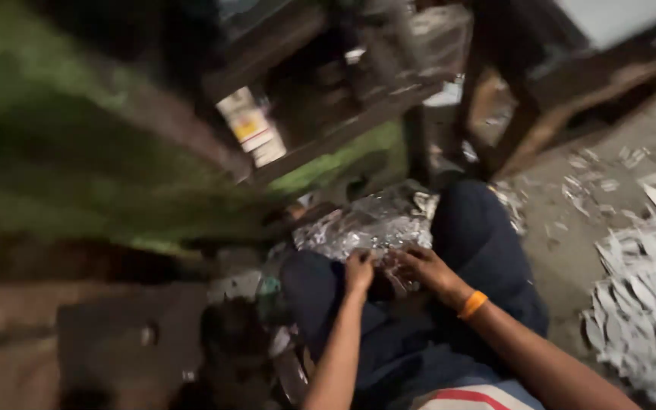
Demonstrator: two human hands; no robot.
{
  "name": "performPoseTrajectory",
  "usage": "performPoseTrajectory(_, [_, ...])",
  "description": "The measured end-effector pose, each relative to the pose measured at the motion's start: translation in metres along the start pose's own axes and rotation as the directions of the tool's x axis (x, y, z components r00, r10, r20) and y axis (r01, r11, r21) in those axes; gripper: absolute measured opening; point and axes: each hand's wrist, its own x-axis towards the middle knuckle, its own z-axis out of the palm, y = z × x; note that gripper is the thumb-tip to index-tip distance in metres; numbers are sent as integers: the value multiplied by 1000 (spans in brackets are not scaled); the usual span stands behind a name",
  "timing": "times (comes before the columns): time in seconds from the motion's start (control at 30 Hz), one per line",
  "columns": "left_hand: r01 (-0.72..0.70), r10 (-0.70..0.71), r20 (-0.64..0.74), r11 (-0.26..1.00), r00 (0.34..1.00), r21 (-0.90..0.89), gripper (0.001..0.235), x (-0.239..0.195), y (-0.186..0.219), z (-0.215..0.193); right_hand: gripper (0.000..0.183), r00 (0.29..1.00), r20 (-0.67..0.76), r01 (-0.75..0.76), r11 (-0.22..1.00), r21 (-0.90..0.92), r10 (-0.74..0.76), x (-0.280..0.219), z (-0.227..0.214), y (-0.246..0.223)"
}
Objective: The recorder is shown handling, inspecting, and sorting metal cutout templates and scraps on a workshop floor.
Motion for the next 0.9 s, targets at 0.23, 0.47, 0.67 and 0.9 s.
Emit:
performPoseTrajectory(0.23, [-29, 28, 29, 999, 999, 22, 21, -6, 17, 30, 41, 999, 5, -38, 995, -88, 39, 16, -14, 15])
performPoseTrajectory(0.47, [41, -41, 96, 999, 995, 6, 23, -8, 30, 33, 38, 995, -82, -57, 991, -118, 48, 13, -9, 11])
performPoseTrajectory(0.67, [36, -42, 88, 996, 995, 77, 25, -10, 40, 28, 39, 997, -61, -51, 982, -181, 41, 12, -7, 8])
performPoseTrajectory(0.9, [81, -103, 120, 982, 987, 173, 30, -10, 51, 22, 41, 994, -95, -74, 953, -293, 48, 1, 6, -8])
